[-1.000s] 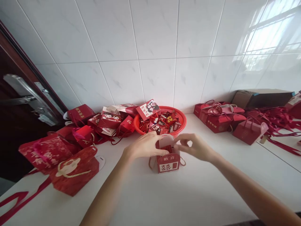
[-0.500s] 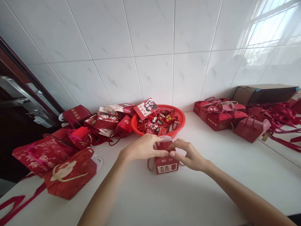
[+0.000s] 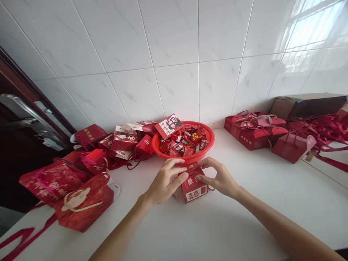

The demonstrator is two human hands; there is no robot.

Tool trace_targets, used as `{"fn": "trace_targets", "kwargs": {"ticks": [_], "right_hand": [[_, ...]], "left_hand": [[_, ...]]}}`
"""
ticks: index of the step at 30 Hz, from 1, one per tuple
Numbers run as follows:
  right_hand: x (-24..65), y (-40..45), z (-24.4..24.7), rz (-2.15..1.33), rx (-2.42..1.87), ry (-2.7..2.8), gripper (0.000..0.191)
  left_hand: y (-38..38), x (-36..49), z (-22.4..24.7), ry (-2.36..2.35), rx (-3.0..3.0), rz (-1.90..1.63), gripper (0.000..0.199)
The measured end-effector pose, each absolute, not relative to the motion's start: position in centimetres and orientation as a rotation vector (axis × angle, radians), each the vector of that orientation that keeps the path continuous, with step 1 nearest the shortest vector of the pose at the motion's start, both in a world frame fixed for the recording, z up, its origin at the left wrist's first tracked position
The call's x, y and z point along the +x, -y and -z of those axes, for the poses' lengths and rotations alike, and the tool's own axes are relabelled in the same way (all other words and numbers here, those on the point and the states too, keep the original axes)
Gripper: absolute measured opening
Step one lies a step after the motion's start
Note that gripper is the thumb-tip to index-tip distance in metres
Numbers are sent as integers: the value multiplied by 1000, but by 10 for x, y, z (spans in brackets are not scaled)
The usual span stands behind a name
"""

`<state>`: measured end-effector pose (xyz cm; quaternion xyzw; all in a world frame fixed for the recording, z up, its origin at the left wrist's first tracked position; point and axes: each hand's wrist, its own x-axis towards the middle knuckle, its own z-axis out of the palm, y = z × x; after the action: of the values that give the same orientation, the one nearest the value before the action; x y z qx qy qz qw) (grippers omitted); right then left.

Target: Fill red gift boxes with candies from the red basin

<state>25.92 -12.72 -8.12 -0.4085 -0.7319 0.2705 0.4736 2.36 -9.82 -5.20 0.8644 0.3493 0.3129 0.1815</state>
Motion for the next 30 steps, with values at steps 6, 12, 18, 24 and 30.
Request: {"fn": "trace_targets", "kwargs": {"ticks": [6, 12, 18, 24, 30], "right_hand": [[262, 115, 93, -762, -1146, 1678, 33], [271, 100, 101, -1150, -1181, 1688, 33], [273, 96, 105, -1204, -1280, 1654, 20], [275, 109, 71, -1468, -904, 1403, 35], [256, 118, 52, -1403, -900, 1580, 35]], "left_hand": [[108, 28, 80, -1156, 2173, -1006, 26], [104, 24, 88, -1161, 2021, -945, 32], [108, 18, 82, -1207, 2147, -875, 38], [106, 25, 83, -1224, 2003, -949, 36], [104, 33, 79, -1250, 1851, -1042, 34]]}}
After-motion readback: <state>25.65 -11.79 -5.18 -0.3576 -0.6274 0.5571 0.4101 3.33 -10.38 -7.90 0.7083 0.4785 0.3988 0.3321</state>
